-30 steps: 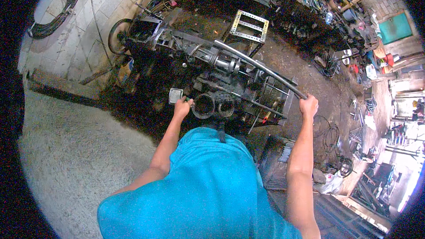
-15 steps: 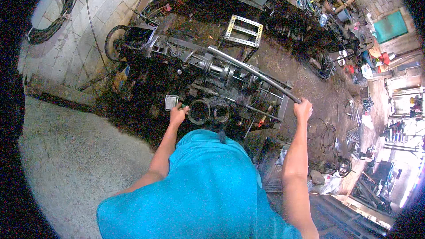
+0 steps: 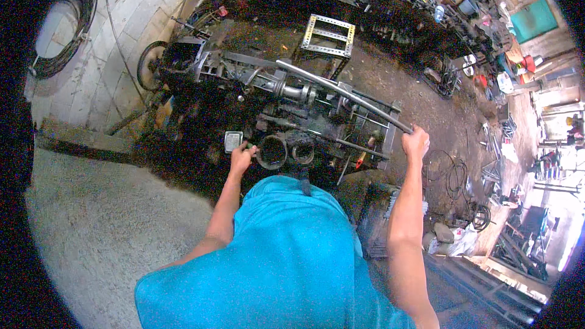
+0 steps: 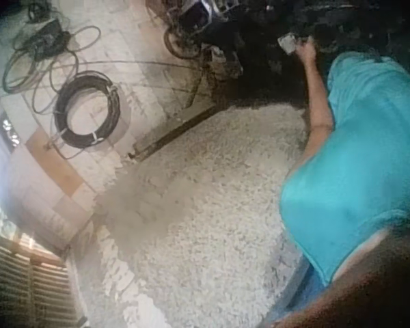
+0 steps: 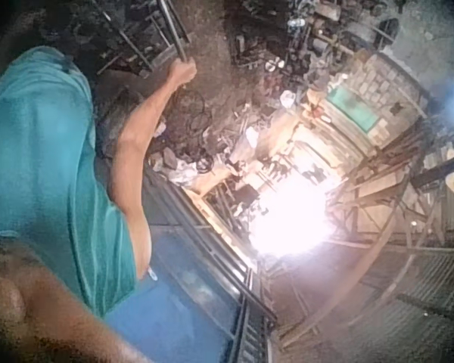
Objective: Bending a metal pipe using a manual or semi-automated bending machine.
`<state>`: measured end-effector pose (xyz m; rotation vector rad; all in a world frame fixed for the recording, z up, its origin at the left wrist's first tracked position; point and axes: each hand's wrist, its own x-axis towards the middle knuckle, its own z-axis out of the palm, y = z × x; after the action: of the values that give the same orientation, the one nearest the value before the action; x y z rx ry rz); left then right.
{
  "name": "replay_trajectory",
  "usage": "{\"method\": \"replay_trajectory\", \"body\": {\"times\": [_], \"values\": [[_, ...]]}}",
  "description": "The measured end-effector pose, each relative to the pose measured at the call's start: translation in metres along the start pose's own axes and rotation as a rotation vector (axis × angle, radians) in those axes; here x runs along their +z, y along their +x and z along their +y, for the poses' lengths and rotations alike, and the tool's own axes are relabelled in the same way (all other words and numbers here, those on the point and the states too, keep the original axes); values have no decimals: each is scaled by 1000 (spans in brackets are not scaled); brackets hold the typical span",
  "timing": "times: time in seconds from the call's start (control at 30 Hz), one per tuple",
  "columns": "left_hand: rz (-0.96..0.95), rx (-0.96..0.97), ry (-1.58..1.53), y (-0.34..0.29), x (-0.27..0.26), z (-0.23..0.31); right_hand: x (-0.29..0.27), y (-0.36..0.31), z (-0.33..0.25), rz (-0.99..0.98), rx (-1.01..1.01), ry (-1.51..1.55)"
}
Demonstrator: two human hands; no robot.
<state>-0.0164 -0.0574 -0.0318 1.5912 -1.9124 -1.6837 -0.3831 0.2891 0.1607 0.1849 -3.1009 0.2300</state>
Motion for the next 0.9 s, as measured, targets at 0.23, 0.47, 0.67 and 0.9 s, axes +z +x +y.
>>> {"method": "replay_trajectory", "body": {"times": [0.23,0.47,0.67,0.9], "values": [[-65,-28,-163,-20,0,33,8,16,11,-21,10,-30],[-24,-50,-142,-13,-2,11,-2,7,4,-4,-27,-2],[-43,-53,-200,-18,-7,12,-3,1,4,-2,-15,34],[-58,-17,-111,-24,-9,7,6,6,14,13,-88,65]]}}
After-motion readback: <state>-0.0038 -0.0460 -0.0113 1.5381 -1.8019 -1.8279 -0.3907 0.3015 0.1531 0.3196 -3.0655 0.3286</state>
